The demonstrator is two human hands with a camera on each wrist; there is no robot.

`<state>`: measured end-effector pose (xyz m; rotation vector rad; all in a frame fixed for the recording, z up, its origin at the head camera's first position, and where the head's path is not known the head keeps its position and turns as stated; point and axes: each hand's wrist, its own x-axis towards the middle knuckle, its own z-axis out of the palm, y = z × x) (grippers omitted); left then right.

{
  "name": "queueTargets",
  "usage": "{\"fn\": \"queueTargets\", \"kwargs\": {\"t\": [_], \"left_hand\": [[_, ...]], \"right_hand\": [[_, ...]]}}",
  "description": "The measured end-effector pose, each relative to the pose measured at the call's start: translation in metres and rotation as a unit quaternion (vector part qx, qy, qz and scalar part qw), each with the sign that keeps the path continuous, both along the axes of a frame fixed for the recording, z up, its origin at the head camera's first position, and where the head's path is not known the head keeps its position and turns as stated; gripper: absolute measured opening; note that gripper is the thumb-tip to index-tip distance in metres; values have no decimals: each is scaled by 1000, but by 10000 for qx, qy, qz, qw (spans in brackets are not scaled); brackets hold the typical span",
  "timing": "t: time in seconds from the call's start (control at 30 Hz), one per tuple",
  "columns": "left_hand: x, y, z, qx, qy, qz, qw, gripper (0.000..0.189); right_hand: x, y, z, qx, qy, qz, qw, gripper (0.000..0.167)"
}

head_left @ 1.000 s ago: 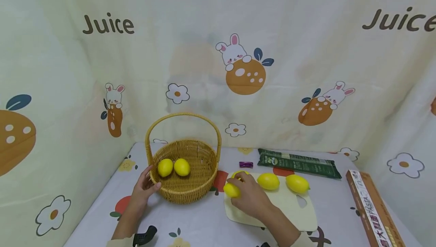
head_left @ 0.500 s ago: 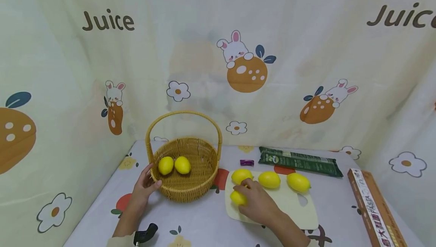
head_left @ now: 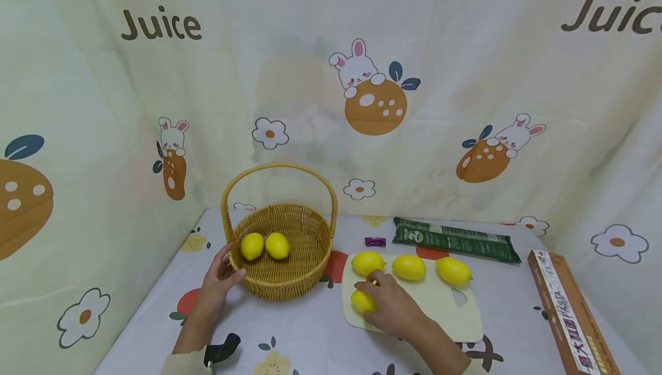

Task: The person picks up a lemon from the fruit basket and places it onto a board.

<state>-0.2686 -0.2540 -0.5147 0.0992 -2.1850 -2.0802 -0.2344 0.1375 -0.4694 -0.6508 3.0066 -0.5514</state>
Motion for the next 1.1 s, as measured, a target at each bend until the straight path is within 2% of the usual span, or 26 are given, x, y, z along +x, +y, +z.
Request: {"fn": "queueTargets", "kwargs": {"t": [0.37, 0.67, 1.1], "left_hand": [[2, -2, -1, -26, -16, 16, 10000, 79], [-1, -5, -4, 53, -59, -56, 10000, 79], [-3, -2, -6, -3, 10, 79, 10000, 80]], "right_hand": [[0, -3, 3, 29, 19, 109, 9999, 57], [-7, -15, 17, 65, 270, 444, 9986, 57], [-21, -71, 42, -20, 738, 993, 9923, 43]]}}
